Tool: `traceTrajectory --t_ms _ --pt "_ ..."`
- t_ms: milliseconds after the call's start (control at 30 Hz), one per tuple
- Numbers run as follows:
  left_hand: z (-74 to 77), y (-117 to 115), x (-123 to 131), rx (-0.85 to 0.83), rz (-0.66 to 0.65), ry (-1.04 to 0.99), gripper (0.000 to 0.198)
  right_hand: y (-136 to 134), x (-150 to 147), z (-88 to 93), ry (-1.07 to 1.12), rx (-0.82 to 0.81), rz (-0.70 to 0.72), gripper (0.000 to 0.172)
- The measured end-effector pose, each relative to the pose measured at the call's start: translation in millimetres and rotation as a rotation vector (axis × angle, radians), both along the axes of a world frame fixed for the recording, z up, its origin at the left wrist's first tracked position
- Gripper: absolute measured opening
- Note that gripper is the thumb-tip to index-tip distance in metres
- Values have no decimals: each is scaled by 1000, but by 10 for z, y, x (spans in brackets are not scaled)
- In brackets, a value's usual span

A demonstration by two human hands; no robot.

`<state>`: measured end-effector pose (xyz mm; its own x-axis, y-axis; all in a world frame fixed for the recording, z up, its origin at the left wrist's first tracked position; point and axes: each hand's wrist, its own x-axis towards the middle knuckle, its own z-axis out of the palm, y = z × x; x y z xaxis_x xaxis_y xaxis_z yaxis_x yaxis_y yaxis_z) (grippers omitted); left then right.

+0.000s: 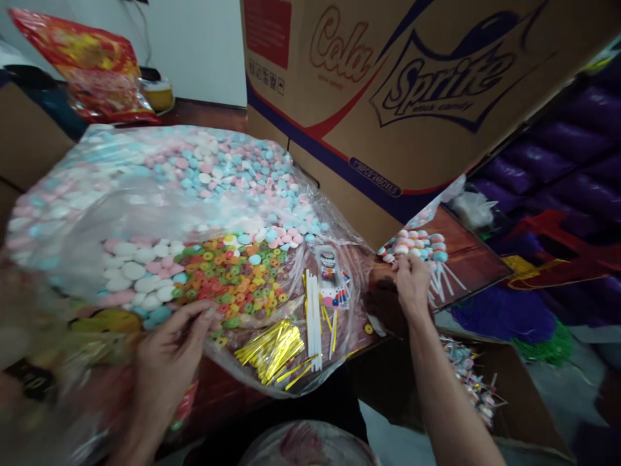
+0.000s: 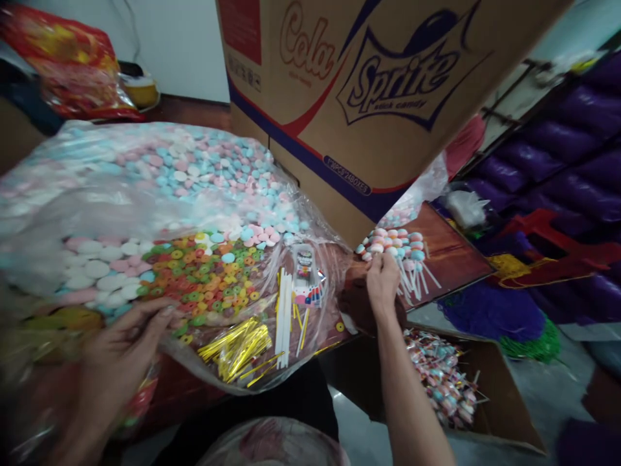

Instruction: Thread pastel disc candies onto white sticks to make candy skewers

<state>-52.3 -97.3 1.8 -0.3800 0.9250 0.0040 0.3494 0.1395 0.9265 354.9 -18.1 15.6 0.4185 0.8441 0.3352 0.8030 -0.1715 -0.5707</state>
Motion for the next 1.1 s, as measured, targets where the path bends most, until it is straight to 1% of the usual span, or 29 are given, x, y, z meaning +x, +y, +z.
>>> traceTrajectory --t_ms 67,133,167,233,300,367,400,433,467,500,533,567,633,700,767,867,900,1000,1100 --pt "-1 -17 -6 15 -19 33 34 123 34 -11 -33 -77 -69 36" --pt "2 -38 -16 24 -25 37 32 173 11 -1 -79 -155 -101 29" --pt "0 -49 -22 23 -27 31 31 163 -18 11 -128 -201 -121 28" --pt "-11 -65 -32 14 -39 30 30 73 -116 45 -254 -279 -154 33" --pt "-26 -69 -29 8 -60 61 29 -78 -269 75 -321 -263 -176 38" --pt "-29 -61 -5 10 -82 97 28 -242 -482 83 -451 -144 -208 36" --pt "-24 -54 15 13 -94 107 27 -317 -609 74 -469 -89 -155 35" --pt "-14 -46 37 17 -104 110 27 -386 -746 56 -450 -63 -57 33" --pt "-2 -40 61 21 -114 110 27 -446 -890 30 -399 -82 87 32" --pt "12 -35 84 25 -121 114 27 -501 -1035 -1 -327 -124 229 30" --pt "26 -33 104 32 -126 120 27 -549 -1176 -37 -253 -185 327 28" --pt "37 -33 118 41 -129 128 26 -592 -1303 -74 -220 -274 396 25" --pt "46 -37 131 63 -132 145 23 -659 -1495 -143 -259 -375 423 19" --pt "38 -38 126 86 -131 147 22 -692 -1579 -194 -266 -396 429 13" --pt "15 -26 112 93 -129 143 21 -688 -1569 -227 -201 -388 448 11" --pt "-30 19 92 79 -119 139 19 -643 -1481 -253 -26 -378 471 8" --pt "-42 40 89 75 -112 144 18 -630 -1455 -258 32 -368 465 10" --pt "-45 112 99 82 -86 178 18 -616 -1423 -264 165 -331 429 23" --pt "16 223 134 99 -69 224 19 -626 -1438 -260 250 -309 403 30"
